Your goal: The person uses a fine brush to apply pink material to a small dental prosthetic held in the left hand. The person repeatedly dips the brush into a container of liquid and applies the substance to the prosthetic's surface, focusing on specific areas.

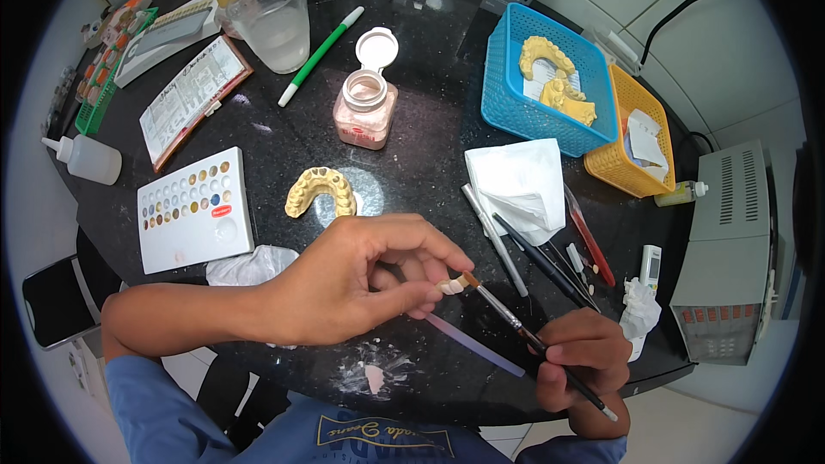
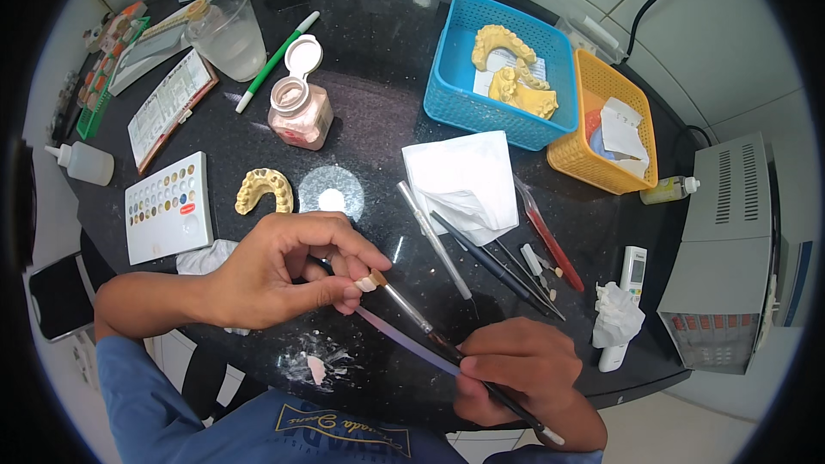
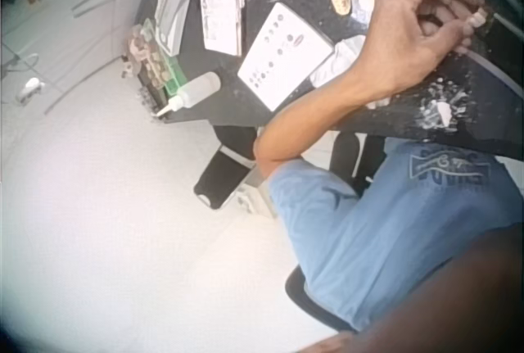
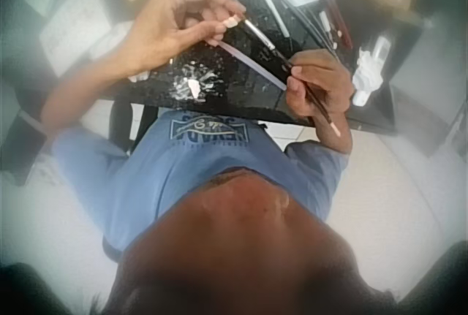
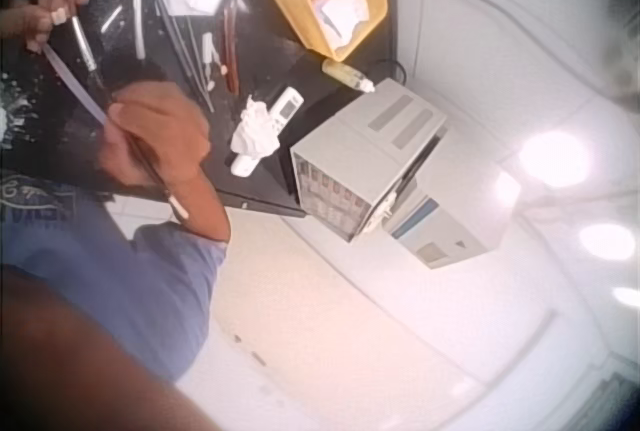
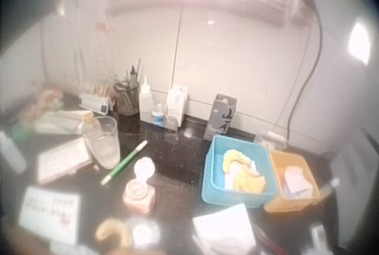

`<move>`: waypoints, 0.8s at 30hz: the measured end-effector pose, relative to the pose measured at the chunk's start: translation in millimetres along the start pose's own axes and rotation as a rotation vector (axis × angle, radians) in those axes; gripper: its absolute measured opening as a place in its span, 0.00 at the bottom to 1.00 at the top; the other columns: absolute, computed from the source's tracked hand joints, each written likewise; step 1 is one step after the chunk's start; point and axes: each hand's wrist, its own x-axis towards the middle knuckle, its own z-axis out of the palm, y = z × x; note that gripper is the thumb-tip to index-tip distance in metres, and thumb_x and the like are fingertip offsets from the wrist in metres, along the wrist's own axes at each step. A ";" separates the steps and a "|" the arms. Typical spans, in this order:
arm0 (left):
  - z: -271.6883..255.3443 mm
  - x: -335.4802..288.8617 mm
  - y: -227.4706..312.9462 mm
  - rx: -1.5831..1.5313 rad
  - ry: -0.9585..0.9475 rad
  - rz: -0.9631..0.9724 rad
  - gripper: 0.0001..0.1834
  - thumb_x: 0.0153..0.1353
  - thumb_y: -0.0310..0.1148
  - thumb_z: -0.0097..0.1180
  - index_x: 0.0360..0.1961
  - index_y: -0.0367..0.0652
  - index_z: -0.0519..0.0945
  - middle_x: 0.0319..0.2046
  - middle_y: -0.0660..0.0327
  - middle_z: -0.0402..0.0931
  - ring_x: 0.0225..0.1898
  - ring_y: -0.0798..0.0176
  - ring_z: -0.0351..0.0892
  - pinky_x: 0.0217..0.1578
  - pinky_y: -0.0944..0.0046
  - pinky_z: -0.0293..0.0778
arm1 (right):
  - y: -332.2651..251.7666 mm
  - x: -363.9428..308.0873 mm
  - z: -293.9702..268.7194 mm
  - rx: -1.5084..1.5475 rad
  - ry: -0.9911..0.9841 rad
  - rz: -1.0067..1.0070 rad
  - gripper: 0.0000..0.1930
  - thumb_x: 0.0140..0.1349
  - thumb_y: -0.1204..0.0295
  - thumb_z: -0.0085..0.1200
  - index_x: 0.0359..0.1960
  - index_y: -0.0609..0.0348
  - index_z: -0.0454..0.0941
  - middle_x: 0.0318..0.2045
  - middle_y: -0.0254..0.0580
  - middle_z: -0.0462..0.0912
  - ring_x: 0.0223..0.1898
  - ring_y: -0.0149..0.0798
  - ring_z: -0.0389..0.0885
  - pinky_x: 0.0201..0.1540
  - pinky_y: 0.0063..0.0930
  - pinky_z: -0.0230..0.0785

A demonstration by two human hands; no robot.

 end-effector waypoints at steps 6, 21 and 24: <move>-1.6 -0.3 -1.0 -0.024 -0.020 -0.017 0.16 0.63 0.19 0.57 0.53 0.30 0.77 0.41 0.57 0.75 0.38 0.70 0.82 0.41 0.74 0.82 | 1.9 -3.9 -4.8 0.028 0.001 0.017 0.10 0.44 0.79 0.63 0.30 0.60 0.77 0.24 0.43 0.82 0.22 0.37 0.82 0.25 0.24 0.74; -1.7 -0.8 -1.5 -0.063 -0.029 -0.013 0.16 0.64 0.19 0.56 0.53 0.30 0.76 0.40 0.59 0.74 0.38 0.70 0.81 0.42 0.73 0.82 | 3.9 1.1 1.9 -0.034 -0.018 -0.050 0.13 0.46 0.81 0.63 0.34 0.60 0.76 0.24 0.44 0.82 0.22 0.36 0.82 0.24 0.23 0.74; -1.7 -0.4 -0.6 -0.063 -0.032 -0.023 0.17 0.64 0.20 0.57 0.54 0.30 0.76 0.40 0.59 0.74 0.38 0.70 0.81 0.42 0.73 0.83 | 4.5 1.7 2.6 -0.033 -0.011 -0.052 0.12 0.46 0.81 0.63 0.33 0.61 0.76 0.24 0.45 0.82 0.21 0.36 0.82 0.24 0.23 0.74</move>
